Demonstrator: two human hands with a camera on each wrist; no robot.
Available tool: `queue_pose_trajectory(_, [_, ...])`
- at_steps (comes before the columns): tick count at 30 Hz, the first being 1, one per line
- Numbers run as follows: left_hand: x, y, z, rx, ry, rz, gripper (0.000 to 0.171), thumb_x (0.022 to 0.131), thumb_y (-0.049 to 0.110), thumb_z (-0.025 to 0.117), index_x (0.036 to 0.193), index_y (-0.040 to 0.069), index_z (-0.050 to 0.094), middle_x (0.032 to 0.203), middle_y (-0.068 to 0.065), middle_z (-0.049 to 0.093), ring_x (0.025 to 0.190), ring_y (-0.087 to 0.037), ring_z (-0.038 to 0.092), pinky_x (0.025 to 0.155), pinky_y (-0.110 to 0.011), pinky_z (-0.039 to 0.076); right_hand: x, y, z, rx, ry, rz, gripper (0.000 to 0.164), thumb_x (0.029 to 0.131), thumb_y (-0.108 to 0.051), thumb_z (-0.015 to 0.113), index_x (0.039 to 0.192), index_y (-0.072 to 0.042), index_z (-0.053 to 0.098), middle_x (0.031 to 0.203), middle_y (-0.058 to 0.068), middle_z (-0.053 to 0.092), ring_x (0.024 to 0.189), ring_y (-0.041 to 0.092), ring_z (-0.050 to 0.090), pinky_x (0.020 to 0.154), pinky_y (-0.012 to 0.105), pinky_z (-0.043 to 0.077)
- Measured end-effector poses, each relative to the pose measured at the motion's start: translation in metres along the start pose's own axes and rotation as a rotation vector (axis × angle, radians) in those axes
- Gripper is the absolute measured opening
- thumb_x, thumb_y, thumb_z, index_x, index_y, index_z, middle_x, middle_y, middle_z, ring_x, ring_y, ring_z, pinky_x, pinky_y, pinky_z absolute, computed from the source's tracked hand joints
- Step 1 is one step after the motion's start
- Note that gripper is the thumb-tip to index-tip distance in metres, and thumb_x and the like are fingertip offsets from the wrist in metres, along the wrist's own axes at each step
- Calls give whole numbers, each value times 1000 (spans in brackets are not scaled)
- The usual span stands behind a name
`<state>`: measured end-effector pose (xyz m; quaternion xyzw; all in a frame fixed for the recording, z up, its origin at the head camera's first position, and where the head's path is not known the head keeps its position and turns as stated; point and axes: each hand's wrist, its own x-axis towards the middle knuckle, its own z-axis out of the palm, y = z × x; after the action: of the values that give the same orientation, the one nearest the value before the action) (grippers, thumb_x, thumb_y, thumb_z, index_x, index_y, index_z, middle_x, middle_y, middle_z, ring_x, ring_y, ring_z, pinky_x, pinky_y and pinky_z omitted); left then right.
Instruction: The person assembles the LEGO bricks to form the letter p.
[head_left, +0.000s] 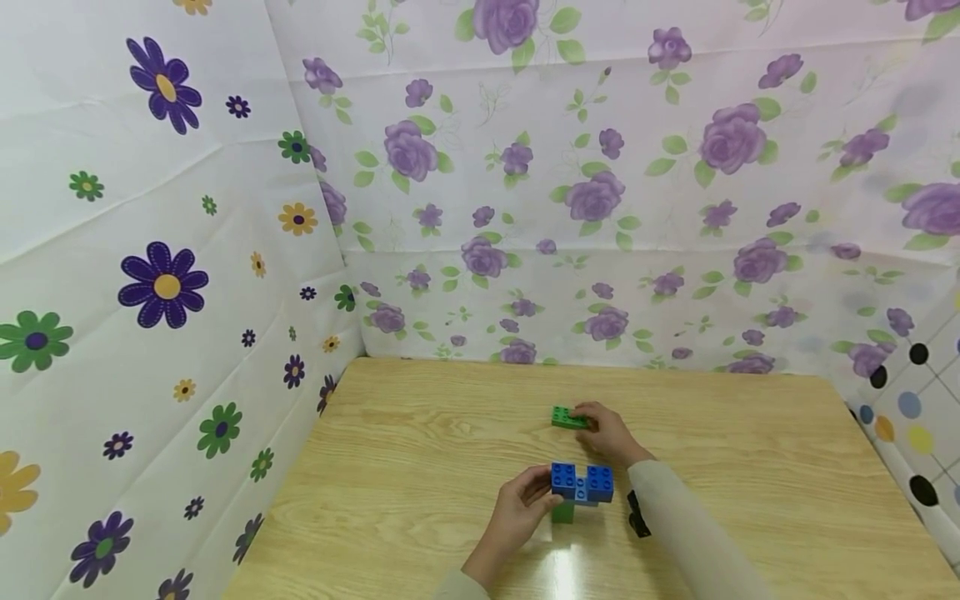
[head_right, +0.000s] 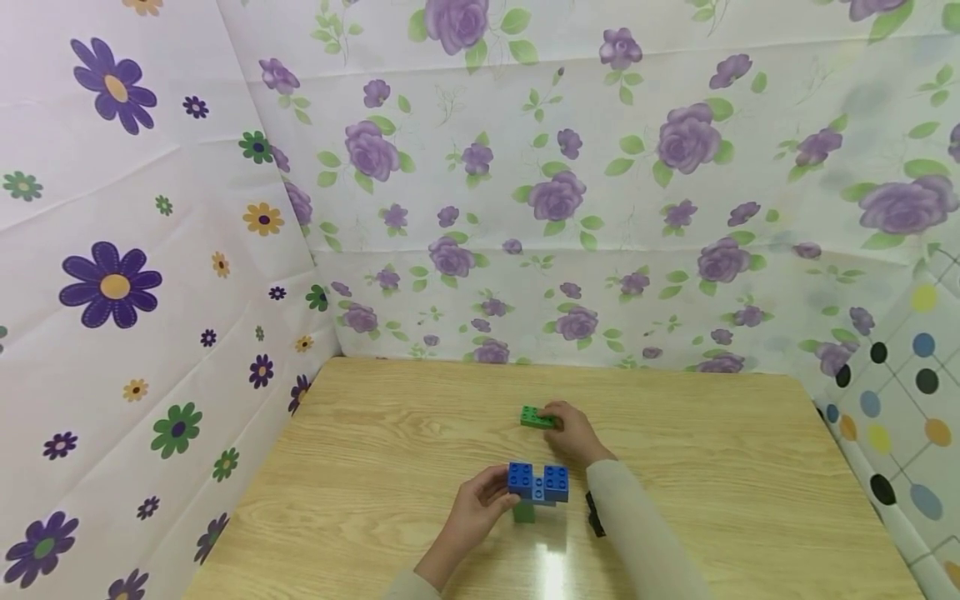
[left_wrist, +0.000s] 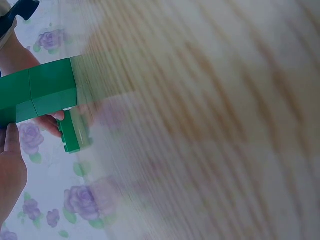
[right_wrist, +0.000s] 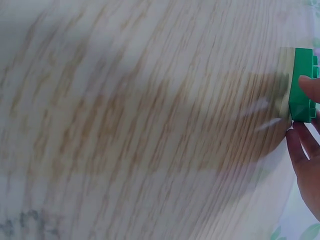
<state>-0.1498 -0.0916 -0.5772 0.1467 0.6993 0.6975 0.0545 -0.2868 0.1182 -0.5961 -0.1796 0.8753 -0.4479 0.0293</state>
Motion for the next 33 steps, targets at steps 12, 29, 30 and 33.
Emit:
queue_pose_trajectory(12, [-1, 0, 1, -4, 5, -15, 39, 89, 13, 67, 126, 5, 58, 124, -11, 61, 117, -21, 58, 97, -25, 49, -4, 2, 0, -62, 74, -6, 24, 86, 5, 68, 109, -3, 70, 119, 16, 61, 109, 34, 58, 89, 50, 53])
queue_pose_trajectory(29, [-2, 6, 0, -11, 10, 8, 39, 88, 8, 68, 125, 2, 58, 124, -13, 60, 117, -24, 58, 97, -25, 49, -5, -6, -15, -32, 34, -10, 26, 88, 2, 66, 112, -6, 69, 121, 14, 61, 110, 34, 58, 89, 49, 54])
queue_pose_trajectory(30, [-2, 5, 0, -10, 6, 21, 38, 89, 8, 68, 125, 2, 58, 124, -13, 60, 117, -24, 59, 97, -25, 49, -5, -6, -16, -29, 33, -11, 25, 89, 1, 66, 113, -7, 69, 121, 14, 61, 109, 34, 58, 88, 49, 54])
queue_pose_trajectory(33, [-2, 1, -1, 5, -12, 77, 39, 89, 10, 68, 125, 1, 57, 123, -13, 61, 115, -23, 59, 97, -26, 50, -6, -9, -19, -21, 31, -21, 25, 89, 1, 66, 113, -7, 69, 119, 13, 62, 107, 33, 58, 86, 48, 56])
